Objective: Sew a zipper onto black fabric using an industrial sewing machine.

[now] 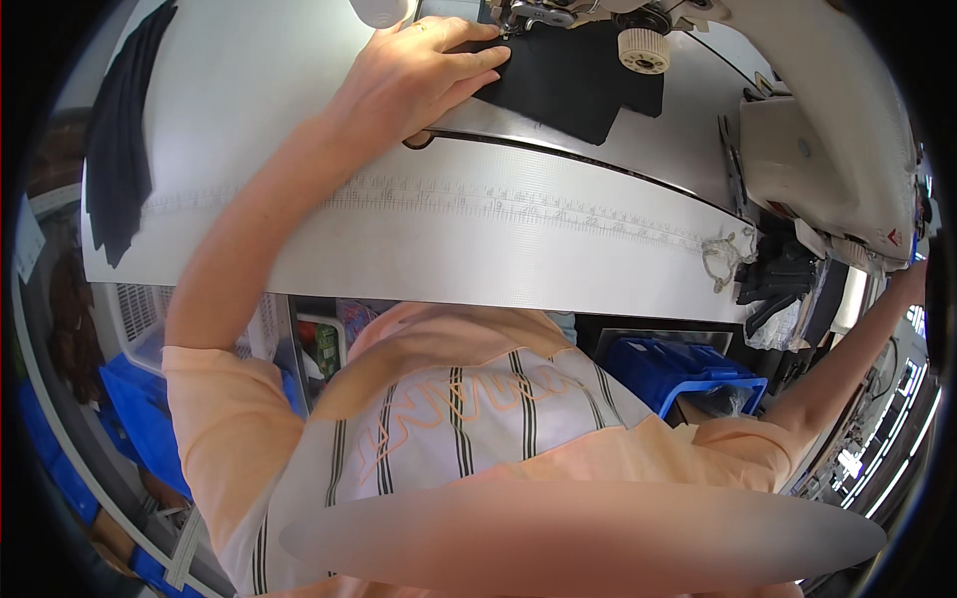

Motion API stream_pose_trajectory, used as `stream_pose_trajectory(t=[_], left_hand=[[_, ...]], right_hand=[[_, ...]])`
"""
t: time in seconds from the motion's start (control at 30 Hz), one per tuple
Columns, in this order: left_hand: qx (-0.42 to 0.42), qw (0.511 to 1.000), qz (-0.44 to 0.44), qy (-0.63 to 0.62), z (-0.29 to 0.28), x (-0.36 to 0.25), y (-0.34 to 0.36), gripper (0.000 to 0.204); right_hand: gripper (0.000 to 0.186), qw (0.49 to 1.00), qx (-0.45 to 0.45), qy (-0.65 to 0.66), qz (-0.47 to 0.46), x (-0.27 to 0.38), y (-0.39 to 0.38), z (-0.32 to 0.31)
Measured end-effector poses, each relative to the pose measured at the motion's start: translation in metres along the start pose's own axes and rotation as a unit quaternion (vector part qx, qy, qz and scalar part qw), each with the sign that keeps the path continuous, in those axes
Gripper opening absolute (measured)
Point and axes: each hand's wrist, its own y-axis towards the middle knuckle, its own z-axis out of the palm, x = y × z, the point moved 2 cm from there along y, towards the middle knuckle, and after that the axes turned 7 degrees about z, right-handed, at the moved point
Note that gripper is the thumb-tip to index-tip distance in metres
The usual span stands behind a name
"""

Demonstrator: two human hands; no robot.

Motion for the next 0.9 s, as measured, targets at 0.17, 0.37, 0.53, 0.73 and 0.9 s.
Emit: stream_pose_trajectory(t=[0.17,0.37,0.53,0.73,0.9], left_hand=[[-0.015,0.999,-0.02,-0.031,0.004,0.0,-0.004,0.025],[0.005,0.997,-0.051,-0.056,0.002,0.0,-0.003,0.025],[0.027,0.995,-0.07,-0.06,0.001,0.003,-0.005,0.024],[0.039,0.991,-0.127,0.017,-0.01,-0.002,-0.009,0.025],[0.048,0.995,-0.086,0.019,-0.011,-0.021,-0.008,0.034]], right_hand=[[0.022,0.877,0.121,0.339,-0.318,0.211,-0.078,-0.049],[0.033,0.925,0.331,0.144,-0.12,0.298,-0.039,0.184],[0.036,0.893,0.411,0.069,-0.17,0.307,-0.018,0.225],[0.039,0.847,0.487,0.21,0.025,0.255,-0.051,0.035],[0.028,0.806,0.504,0.292,0.101,0.197,-0.161,-0.04]])
